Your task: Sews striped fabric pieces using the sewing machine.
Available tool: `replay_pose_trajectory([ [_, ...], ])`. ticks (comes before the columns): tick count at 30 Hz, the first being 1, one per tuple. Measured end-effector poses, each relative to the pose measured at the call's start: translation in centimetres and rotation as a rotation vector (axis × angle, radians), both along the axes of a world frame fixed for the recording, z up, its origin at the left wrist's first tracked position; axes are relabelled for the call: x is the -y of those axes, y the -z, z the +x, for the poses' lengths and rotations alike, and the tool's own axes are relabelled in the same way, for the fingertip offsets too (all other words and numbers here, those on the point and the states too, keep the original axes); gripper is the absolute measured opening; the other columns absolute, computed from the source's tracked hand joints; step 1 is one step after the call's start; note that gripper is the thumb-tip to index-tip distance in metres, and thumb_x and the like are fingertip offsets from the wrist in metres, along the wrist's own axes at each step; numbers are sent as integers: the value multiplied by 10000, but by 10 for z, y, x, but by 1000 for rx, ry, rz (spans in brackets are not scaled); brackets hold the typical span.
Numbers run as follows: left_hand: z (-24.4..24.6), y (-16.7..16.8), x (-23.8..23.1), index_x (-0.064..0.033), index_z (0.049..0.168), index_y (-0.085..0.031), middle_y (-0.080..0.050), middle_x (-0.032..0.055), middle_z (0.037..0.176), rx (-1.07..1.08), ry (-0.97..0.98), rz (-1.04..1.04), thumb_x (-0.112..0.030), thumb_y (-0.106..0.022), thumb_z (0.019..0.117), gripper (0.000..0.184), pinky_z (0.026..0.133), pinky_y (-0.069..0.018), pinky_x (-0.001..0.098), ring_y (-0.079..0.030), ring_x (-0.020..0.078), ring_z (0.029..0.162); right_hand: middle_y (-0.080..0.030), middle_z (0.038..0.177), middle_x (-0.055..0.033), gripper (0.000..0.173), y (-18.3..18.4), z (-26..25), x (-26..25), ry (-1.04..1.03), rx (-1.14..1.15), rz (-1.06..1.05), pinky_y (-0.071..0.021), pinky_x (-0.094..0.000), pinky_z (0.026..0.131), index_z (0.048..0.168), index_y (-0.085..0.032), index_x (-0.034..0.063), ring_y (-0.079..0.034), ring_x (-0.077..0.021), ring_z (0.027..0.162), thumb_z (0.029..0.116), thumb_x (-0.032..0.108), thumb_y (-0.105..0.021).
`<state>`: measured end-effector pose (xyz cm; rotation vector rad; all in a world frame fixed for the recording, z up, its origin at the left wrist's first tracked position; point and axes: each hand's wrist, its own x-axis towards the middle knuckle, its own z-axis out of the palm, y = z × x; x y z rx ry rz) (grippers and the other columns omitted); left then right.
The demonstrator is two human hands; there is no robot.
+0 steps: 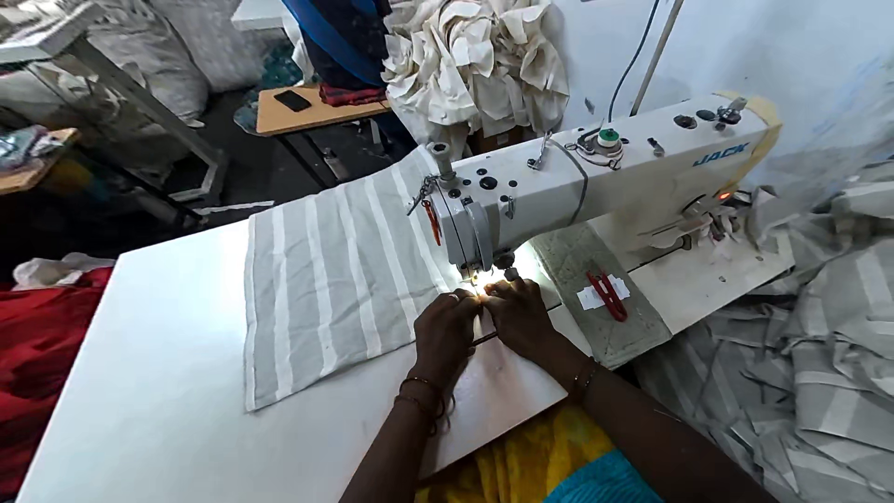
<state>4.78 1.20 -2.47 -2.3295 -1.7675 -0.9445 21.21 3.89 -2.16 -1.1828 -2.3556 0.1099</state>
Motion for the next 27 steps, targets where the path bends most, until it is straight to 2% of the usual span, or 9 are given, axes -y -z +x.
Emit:
replay_pose_trajectory([
  [5, -6, 0, -18, -63, 967, -788, -756, 121, 1042, -11, -38, 17, -26, -641, 925, 157, 774, -584, 514, -728, 315, 958, -621, 1407, -138, 318, -19, 48, 1, -26, -9, -92, -408, -614, 1092, 1253, -728, 108, -483, -393, 1396, 1014, 285, -617],
  [7, -5, 0, -17, -55, 951, -787, -752, 132, 1014, -16, -45, 34, -18, -649, 913, 147, 754, -586, 510, -728, 322, 934, -558, 1492, -135, 370, -30, 101, 7, 108, -70, 28, -386, -536, 1174, 1339, -679, 87, -465, -348, 1431, 1031, 271, -586],
  [11, -6, 2, -20, -68, 958, -787, -754, 112, 1022, -37, -64, 31, -36, -642, 928, 151, 791, -586, 487, -724, 301, 960, -549, 1466, -238, 352, -31, 204, -16, 514, -63, 119, -411, -600, 1128, 1349, -627, -17, -491, -444, 1385, 1048, 112, -499],
  [13, -5, 1, -21, -50, 968, -785, -751, 119, 1023, -51, -76, 33, -37, -645, 930, 146, 795, -584, 488, -723, 306, 957, -626, 1382, -228, 371, -5, 237, -23, 515, -35, 119, -502, -636, 993, 1309, -664, -19, -607, -449, 1260, 979, -42, -494],
  [16, -4, 1, -21, -49, 952, -779, -746, 125, 1028, -49, -82, 31, -26, -645, 931, 138, 801, -578, 492, -717, 312, 964, -664, 1329, -197, 338, 17, 244, -25, 486, -69, 149, -508, -591, 1006, 1251, -712, 1, -612, -417, 1249, 984, -24, -505],
  [21, 3, -2, -13, -46, 1009, -772, -738, 136, 1108, -75, -182, -6, -50, -649, 960, 133, 885, -561, 518, -692, 335, 1084, -560, 1448, -224, 396, 27, 246, 8, 613, -286, 285, -454, -548, 1082, 1404, -596, 5, -549, -406, 1312, 1059, 166, -484],
  [24, 4, -4, 12, -45, 1204, -718, -661, 157, 1325, -52, -234, -65, -193, -641, 994, 269, 1053, -466, 558, -595, 366, 1270, -690, 1180, -243, 387, 40, 250, 97, 659, -159, 161, -544, -585, 939, 1179, -704, -28, -666, -428, 1110, 1044, 292, -532],
  [25, 2, -2, 25, -50, 1257, -694, -628, 156, 1380, -54, -222, -72, -249, -620, 998, 335, 1098, -422, 564, -556, 370, 1317, -710, 1127, -239, 422, 44, 253, 130, 668, -28, 0, -563, -600, 896, 1131, -727, -12, -683, -439, 1079, 1024, 362, -562],
  [27, -1, 5, 50, -39, 1260, -693, -613, 172, 1397, -60, -188, -45, -347, -576, 989, 427, 1129, -374, 597, -537, 395, 1335, -657, 1264, -284, 578, 47, 262, 179, 674, 308, -569, -453, -668, 1027, 1249, -696, -3, -576, -509, 1242, 961, 494, -631],
])
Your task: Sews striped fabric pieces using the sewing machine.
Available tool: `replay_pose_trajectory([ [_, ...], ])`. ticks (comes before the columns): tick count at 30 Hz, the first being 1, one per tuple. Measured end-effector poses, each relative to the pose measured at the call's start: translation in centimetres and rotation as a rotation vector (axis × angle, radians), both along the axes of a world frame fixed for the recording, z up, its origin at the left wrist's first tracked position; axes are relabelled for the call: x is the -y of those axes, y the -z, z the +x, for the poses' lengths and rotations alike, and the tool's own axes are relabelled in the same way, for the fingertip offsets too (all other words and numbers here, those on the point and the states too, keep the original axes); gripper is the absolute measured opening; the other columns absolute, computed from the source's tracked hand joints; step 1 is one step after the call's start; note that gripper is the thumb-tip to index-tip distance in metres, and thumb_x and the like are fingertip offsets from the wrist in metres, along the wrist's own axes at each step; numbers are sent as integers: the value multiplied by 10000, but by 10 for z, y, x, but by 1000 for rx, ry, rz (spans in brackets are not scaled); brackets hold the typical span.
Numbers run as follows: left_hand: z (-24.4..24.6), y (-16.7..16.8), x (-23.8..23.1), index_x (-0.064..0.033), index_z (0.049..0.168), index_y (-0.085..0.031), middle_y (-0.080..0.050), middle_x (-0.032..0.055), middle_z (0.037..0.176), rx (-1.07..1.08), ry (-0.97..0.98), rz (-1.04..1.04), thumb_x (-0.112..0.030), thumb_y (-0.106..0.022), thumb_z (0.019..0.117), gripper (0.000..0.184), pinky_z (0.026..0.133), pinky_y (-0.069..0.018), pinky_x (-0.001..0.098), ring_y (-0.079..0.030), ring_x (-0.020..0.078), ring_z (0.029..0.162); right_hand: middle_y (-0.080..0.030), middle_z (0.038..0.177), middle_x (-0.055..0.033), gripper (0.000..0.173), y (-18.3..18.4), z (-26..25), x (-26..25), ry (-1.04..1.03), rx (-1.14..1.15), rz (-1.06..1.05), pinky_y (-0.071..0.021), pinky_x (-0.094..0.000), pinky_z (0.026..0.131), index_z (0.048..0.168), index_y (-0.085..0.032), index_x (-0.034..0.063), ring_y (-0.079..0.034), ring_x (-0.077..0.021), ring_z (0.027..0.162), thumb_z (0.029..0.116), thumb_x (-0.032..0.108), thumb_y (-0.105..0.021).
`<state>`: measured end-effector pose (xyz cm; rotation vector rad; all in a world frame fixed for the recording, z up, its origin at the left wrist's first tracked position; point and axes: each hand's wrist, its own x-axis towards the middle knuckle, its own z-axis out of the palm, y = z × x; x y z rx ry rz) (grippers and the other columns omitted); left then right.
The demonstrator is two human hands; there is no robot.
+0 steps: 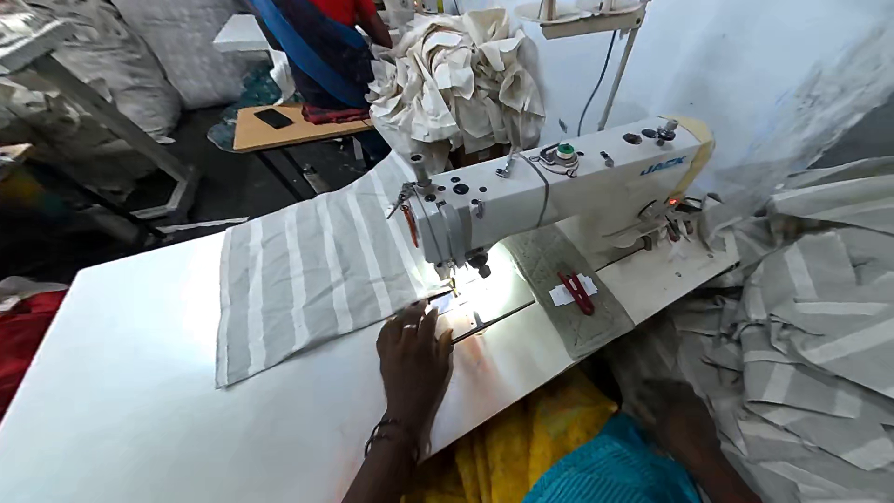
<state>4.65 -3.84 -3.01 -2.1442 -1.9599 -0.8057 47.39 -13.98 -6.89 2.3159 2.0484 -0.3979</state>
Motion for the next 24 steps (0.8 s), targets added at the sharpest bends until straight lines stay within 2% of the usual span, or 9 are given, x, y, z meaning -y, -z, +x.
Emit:
replay_pose_trajectory([
  [1, 0, 3, 11, -44, 1245, -706, -622, 172, 1389, -3, 5, 8, -404, -548, 985, 472, 1124, -378, 606, -549, 401, 1325, -630, 1287, -319, 595, 5, 5, 15, 13, 53, -262, -366, -716, 1076, 1255, -682, -27, -531, -546, 1271, 930, 470, -686],
  [3, 4, 8, 29, -64, 1240, -715, -630, 163, 1380, 40, 12, -3, -489, -496, 983, 542, 1093, -400, 599, -561, 408, 1303, -678, 1199, -302, 383, 3, 8, 34, -2, 101, -479, -353, -732, 1056, 1158, -715, -33, -592, -520, 1199, 967, 295, -664],
  [7, 11, 14, 47, -76, 1186, -740, -640, 182, 1361, 150, 65, -36, -532, -487, 970, 564, 1083, -381, 634, -577, 427, 1280, -660, 1253, -238, 279, -40, -10, 17, -47, 42, -249, -530, -608, 933, 1194, -711, 19, -614, -444, 1209, 1018, 191, -581],
  [10, 15, 17, 57, -86, 1180, -743, -638, 183, 1367, 158, 134, -58, -555, -488, 977, 571, 1105, -361, 634, -562, 430, 1304, -596, 1326, -277, 385, -27, 1, 6, -33, 91, -409, -456, -648, 997, 1229, -670, -40, -527, -483, 1280, 939, 212, -694],
  [13, 12, 20, 72, -101, 1204, -732, -633, 199, 1373, 134, 205, -78, -531, -501, 1000, 529, 1135, -334, 612, -541, 425, 1333, -654, 1194, -341, 267, -5, 4, 37, -89, 151, -574, -388, -720, 1005, 1129, -669, -132, -597, -535, 1163, 989, 62, -551],
  [16, 8, 27, 86, -142, 1232, -712, -621, 171, 1404, 114, 226, -90, -535, -495, 1016, 498, 1181, -291, 563, -510, 374, 1382, -676, 1134, -307, 244, -14, -4, 48, -177, 65, -619, -446, -695, 923, 1095, -679, -85, -632, -501, 1104, 1002, 83, -528],
  [18, 7, 27, 89, -141, 1244, -708, -612, 175, 1416, 132, 233, -107, -545, -501, 1011, 510, 1186, -282, 575, -492, 385, 1399, -691, 1073, -269, 277, -23, -7, 44, -220, -65, -516, -492, -681, 841, 1066, -689, -20, -658, -475, 1054, 1014, 210, -544],
  [21, 9, 27, 86, -138, 1185, -738, -643, 180, 1367, 203, 220, -90, -537, -520, 1001, 490, 1159, -301, 587, -513, 394, 1373, -679, 1210, -222, 386, -31, -7, 23, -114, -105, -228, -521, -604, 941, 1180, -698, 18, -642, -414, 1167, 1059, 336, -516],
  [24, 9, 28, 84, -138, 1159, -747, -635, 193, 1371, 221, 221, -94, -540, -527, 994, 487, 1153, -292, 605, -508, 415, 1369, -606, 1328, -274, 326, 9, 19, -5, 6, 84, -167, -364, -660, 1114, 1239, -674, -45, -513, -463, 1319, 1017, 172, -573],
])
